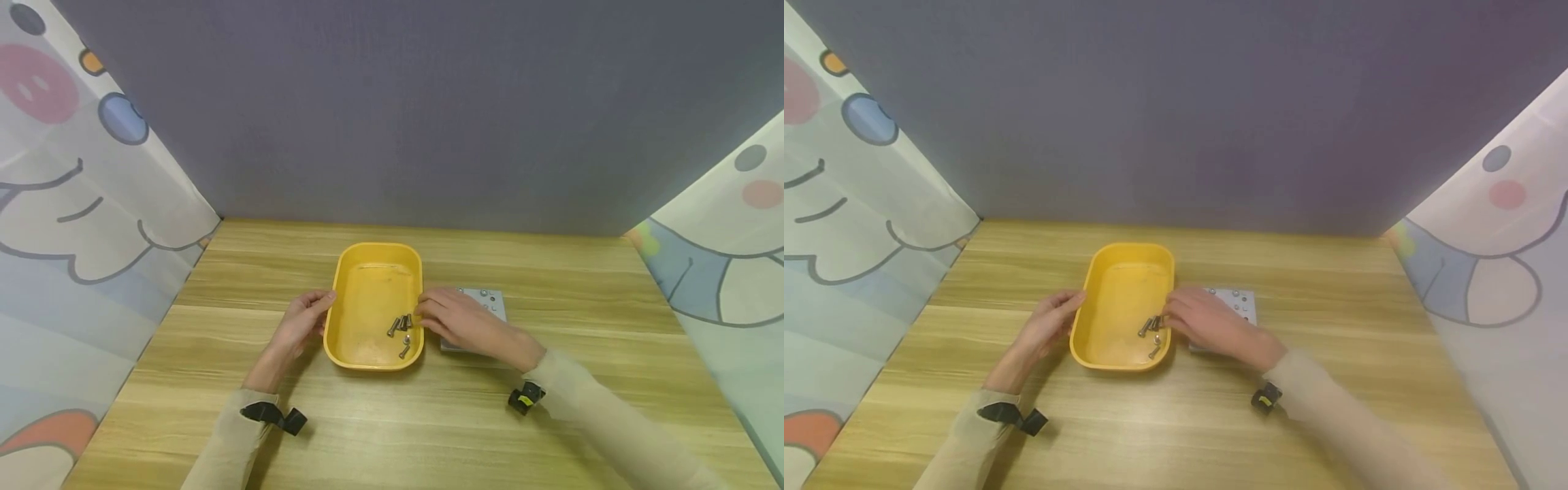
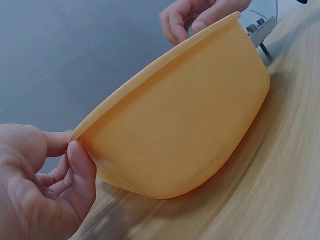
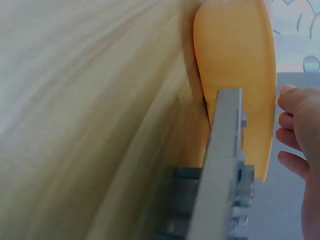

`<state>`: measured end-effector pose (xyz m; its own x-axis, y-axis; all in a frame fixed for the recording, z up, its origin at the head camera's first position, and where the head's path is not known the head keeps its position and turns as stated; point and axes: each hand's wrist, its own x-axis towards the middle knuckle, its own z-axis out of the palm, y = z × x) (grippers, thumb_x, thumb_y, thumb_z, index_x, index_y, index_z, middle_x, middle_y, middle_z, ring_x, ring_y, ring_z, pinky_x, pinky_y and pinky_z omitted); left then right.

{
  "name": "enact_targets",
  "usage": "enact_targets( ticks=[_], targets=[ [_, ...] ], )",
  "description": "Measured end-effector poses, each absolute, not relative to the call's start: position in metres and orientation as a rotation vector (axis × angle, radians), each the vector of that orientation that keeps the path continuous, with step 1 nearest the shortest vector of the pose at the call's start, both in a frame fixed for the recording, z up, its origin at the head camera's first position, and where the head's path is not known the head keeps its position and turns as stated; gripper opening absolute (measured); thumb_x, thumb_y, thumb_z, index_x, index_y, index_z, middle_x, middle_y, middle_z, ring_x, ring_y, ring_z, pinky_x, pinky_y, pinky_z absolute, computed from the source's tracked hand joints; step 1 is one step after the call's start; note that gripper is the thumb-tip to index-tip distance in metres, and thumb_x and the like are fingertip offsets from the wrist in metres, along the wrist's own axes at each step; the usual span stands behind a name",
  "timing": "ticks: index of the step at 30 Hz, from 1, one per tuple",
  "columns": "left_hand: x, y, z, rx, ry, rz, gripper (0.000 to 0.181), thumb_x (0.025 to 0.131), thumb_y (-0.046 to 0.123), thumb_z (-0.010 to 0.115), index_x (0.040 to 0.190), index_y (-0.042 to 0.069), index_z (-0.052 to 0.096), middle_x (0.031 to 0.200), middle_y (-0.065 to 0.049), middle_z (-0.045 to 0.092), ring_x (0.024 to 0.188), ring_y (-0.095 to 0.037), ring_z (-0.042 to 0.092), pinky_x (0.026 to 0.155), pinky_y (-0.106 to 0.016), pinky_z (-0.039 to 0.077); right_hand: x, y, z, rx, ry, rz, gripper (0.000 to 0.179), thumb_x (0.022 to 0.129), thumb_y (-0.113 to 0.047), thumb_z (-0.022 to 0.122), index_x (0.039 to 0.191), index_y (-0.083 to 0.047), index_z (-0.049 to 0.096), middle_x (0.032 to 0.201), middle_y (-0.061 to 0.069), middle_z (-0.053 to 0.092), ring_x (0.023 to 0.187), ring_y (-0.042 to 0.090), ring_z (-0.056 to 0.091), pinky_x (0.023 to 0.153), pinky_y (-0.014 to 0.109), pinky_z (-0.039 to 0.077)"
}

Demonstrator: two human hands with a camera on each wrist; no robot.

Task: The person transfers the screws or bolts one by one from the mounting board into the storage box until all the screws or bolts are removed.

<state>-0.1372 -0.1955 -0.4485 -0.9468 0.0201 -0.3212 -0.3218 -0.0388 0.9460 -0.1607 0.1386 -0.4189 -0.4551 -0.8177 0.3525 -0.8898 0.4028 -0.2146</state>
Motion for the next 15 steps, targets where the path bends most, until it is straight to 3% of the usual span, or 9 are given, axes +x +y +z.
enact_targets(
  ticks=[6,15],
  targets=[
    [-0.137,-0.195,-0.448,-0.34,1.987,2.083,0.042,0.107,0.023,0.059,0.13,-0.012,0.052,0.078,0.002,0.064,0.057,-0.006,0.054,0.05,-0.019,0.048,-0.158,0.155,-0.428,1.406,-2.474,0.576,0.023,0.097,-0.016,0.071,0.118,-0.007,0.068,0.12,0.007,0.067,0.117,0.025,0.063,0.109,0.048,0.048],
    [-0.136,-0.196,-0.449,-0.343,2.005,2.062,0.043,0.107,0.025,0.059,0.13,-0.011,0.052,0.078,0.003,0.062,0.056,-0.006,0.052,0.051,-0.019,0.046,-0.151,0.179,-0.431,1.252,-2.476,0.621,0.022,0.092,-0.008,0.075,0.113,-0.005,0.068,0.117,0.011,0.066,0.112,0.03,0.063,0.1,0.05,0.052]
  ],
)
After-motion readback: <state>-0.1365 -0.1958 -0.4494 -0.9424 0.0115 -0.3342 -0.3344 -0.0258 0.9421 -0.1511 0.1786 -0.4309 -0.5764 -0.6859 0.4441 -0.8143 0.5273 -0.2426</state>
